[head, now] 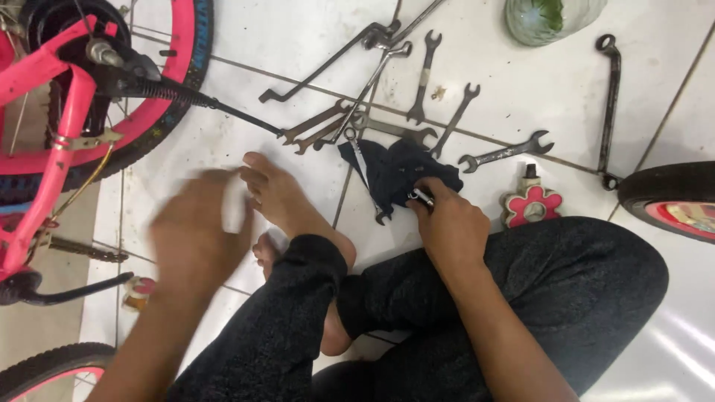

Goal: Adjusting and maintaining a bicycle chain and rear wheel assembly using wrenches and a cloth.

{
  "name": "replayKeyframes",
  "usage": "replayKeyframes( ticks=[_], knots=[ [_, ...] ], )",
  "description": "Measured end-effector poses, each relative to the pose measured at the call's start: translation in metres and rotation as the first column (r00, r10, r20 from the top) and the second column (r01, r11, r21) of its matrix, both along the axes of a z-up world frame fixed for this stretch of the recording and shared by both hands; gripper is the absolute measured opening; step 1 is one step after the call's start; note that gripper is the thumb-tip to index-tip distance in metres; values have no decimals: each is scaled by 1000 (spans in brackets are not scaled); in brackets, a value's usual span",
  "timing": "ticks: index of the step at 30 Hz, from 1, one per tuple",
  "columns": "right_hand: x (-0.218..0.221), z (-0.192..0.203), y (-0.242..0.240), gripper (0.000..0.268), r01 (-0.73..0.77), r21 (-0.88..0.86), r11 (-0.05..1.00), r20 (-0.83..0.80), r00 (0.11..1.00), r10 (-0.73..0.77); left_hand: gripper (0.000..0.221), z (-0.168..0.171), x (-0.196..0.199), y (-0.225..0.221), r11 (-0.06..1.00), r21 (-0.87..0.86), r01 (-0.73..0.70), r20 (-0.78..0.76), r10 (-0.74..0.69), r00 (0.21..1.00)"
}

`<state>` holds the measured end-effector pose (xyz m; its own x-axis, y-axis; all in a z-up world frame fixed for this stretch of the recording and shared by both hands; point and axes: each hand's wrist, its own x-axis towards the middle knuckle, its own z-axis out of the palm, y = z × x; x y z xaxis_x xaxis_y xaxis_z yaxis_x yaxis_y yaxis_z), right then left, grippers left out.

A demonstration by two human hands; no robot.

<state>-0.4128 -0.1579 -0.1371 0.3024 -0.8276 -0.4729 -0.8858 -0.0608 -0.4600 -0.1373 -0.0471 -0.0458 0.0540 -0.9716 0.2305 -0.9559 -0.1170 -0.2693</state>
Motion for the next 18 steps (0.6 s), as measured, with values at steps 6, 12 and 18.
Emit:
replayKeyframes(
  ticks=[6,12,18],
  knots=[
    [0,-7,1,25,-61,-77,995,-28,998,59,35,-17,-51,-48,636,671,381,-570,114,814],
    [-4,12,-8,28,153,174,973,76,983,-168,36,-56,-69,-53,691,559,459,-761,209,614],
    [-5,4,-9,33,141,225,964,120,978,-171,63,-69,-72,-61,684,499,532,-684,-66,727]
  ],
)
